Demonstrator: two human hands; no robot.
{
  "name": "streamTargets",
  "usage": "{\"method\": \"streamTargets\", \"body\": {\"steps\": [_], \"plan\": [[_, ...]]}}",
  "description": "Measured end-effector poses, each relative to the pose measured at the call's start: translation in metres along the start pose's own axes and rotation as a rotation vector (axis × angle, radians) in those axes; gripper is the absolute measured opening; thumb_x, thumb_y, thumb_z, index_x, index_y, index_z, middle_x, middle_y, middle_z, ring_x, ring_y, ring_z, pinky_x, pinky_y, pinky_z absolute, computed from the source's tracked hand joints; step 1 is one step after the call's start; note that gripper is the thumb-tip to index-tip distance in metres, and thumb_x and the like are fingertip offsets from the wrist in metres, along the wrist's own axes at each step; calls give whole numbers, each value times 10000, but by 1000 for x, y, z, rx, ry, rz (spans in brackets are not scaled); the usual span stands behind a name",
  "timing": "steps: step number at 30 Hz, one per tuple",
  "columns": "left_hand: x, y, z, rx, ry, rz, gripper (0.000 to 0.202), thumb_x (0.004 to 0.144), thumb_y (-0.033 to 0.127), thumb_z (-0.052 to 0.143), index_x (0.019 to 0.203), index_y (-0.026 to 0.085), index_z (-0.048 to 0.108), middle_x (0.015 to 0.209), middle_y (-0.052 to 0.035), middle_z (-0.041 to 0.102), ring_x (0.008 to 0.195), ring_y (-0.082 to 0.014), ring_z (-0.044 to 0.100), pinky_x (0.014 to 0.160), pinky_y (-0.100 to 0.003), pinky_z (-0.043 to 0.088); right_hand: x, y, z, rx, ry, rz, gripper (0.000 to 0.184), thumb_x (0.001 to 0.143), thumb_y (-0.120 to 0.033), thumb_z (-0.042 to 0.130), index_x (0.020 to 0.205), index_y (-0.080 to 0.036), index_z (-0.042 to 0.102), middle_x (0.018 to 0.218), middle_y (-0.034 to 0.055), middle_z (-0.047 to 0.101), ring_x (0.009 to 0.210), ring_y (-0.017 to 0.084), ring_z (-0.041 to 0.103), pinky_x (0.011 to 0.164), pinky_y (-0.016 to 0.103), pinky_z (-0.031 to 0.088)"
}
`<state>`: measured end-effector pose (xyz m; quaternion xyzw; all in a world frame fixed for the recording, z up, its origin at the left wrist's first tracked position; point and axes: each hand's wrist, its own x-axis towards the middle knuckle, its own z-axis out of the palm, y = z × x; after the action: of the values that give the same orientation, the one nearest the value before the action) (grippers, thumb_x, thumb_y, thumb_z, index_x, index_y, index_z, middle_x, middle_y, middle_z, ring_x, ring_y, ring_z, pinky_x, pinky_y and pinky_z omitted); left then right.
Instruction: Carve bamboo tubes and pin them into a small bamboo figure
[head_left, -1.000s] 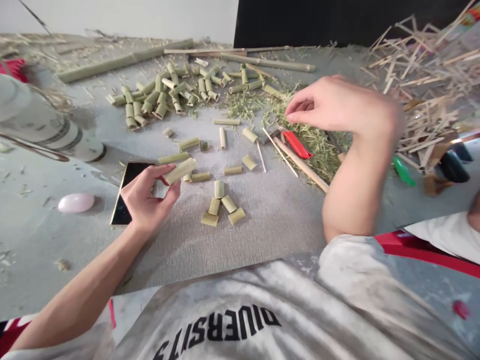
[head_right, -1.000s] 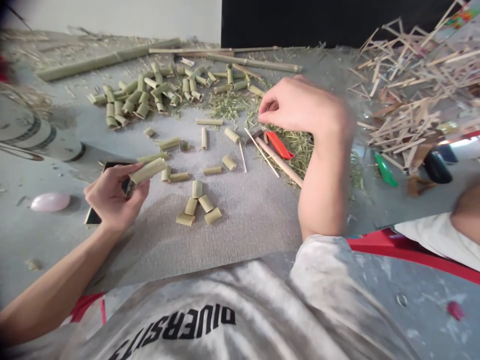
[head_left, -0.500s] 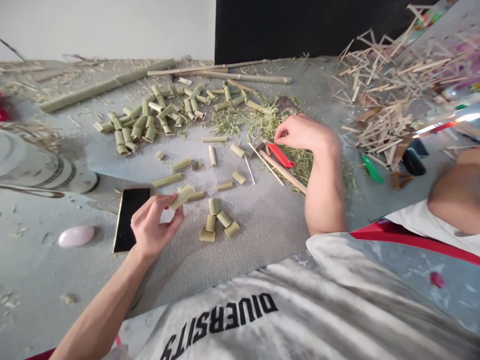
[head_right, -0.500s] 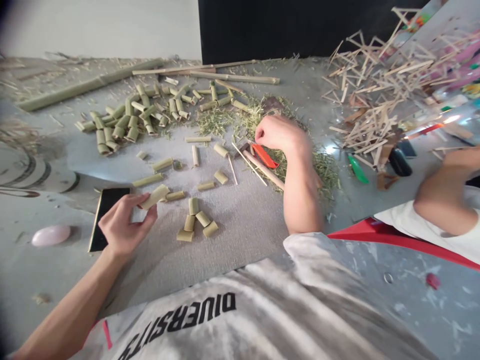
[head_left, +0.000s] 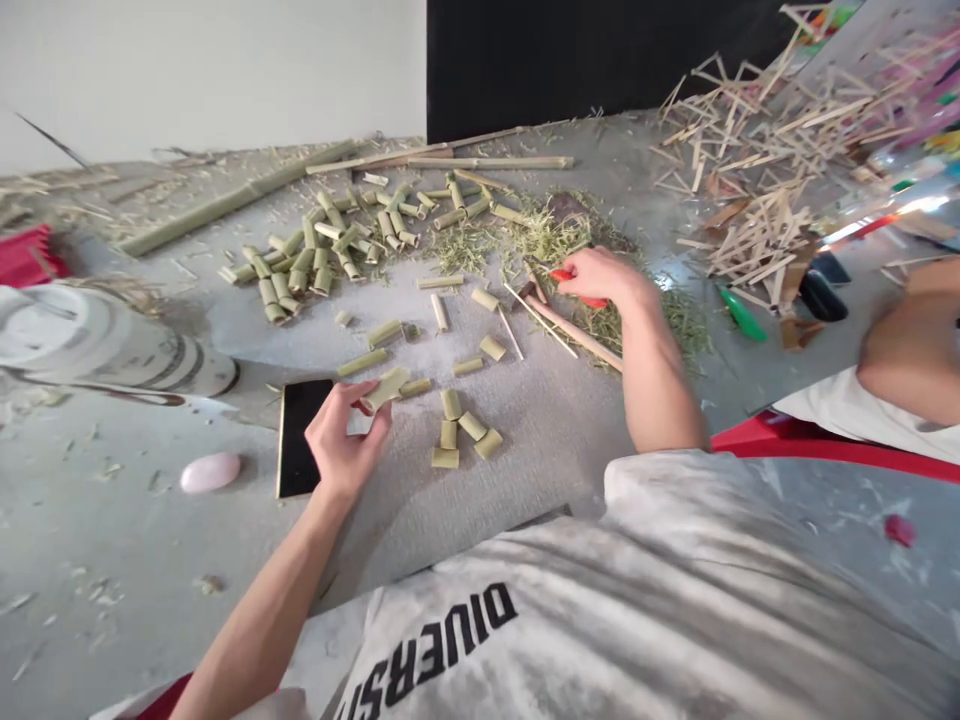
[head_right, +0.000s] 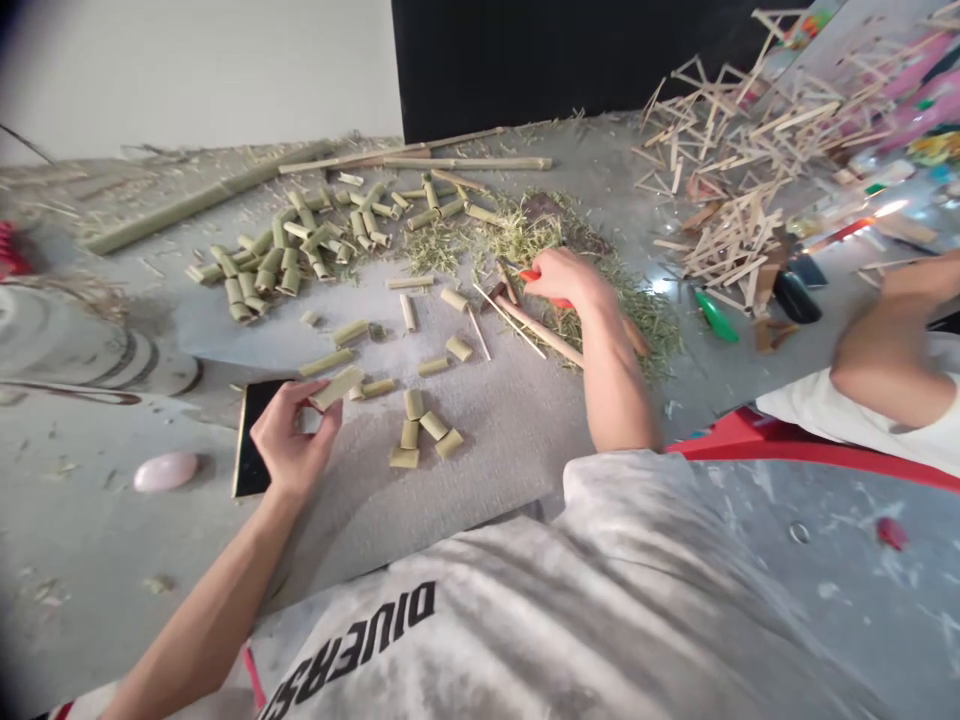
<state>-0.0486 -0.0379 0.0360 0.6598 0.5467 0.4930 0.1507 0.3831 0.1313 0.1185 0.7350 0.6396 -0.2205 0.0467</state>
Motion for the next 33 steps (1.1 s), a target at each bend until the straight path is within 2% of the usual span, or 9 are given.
{"method": "streamTargets", "body": {"steps": [5,11,14,17,21,24,27,30,33], "plan": [[3,0,1,-135,14,-96,220,951,347,758,1101,186,753,962,-32,778,746,-133,656,755,-273,564,-41,19,-6,484,164,-33,226,1066,-367,595,975,-192,705,742,26,612,672,155,512,643,309,382],[2,6,2,-283,10,-120,237,964,359,796,1128,194,753,1031,-52,780,802,-133,684,774,-263,595,-79,18,36,1083,275,-193,348,988,-581,644,1024,-237,607,726,-41,448,601,117,404,525,230,335],[5,19,5,-340,-8,-145,256,941,386,824,1100,194,766,1028,-66,782,852,-154,706,811,-291,622,-91,13,52,1262,300,-259,430,917,-646,669,886,-257,490,702,-66,363,573,105,347,508,202,368],[20,44,6,-397,-58,-146,297,893,416,880,1087,206,798,1007,-61,782,877,-166,724,810,-296,637,-97,6,44,1354,307,-326,482,860,-623,727,809,-257,418,675,-73,354,539,91,302,477,192,339],[57,87,5,-620,-71,85,285,874,333,928,1127,251,828,971,-39,739,885,-161,701,801,-289,622,-105,-20,3,1337,489,-530,368,957,-605,720,863,-277,581,647,-59,462,487,101,329,441,258,243],[81,114,7,-668,-81,223,252,938,394,877,1148,265,826,1173,-85,753,1145,-239,724,955,-379,627,-128,-53,-29,1162,582,-700,309,997,-526,788,869,-251,731,689,-12,586,550,108,475,492,313,298],[94,130,11,-823,-118,156,262,1011,462,789,1201,281,770,1244,-88,782,1203,-284,754,1023,-470,625,-160,-89,-47,649,686,-862,308,1124,-384,631,868,-246,732,684,-8,642,634,127,612,634,317,436],[100,138,15,-1000,-166,27,308,1027,509,748,1195,251,734,978,-67,778,906,-223,760,828,-367,626,-181,-116,-48,608,618,-935,154,1133,-261,556,1108,-262,708,722,-37,672,604,129,619,634,310,470],[102,145,19,-1144,-167,-143,352,1041,527,685,1223,227,717,727,1,618,641,-149,569,654,-282,521,-185,-131,-43,632,490,-964,124,1121,-226,531,1173,-267,636,709,-56,648,578,136,608,626,313,472]]}}
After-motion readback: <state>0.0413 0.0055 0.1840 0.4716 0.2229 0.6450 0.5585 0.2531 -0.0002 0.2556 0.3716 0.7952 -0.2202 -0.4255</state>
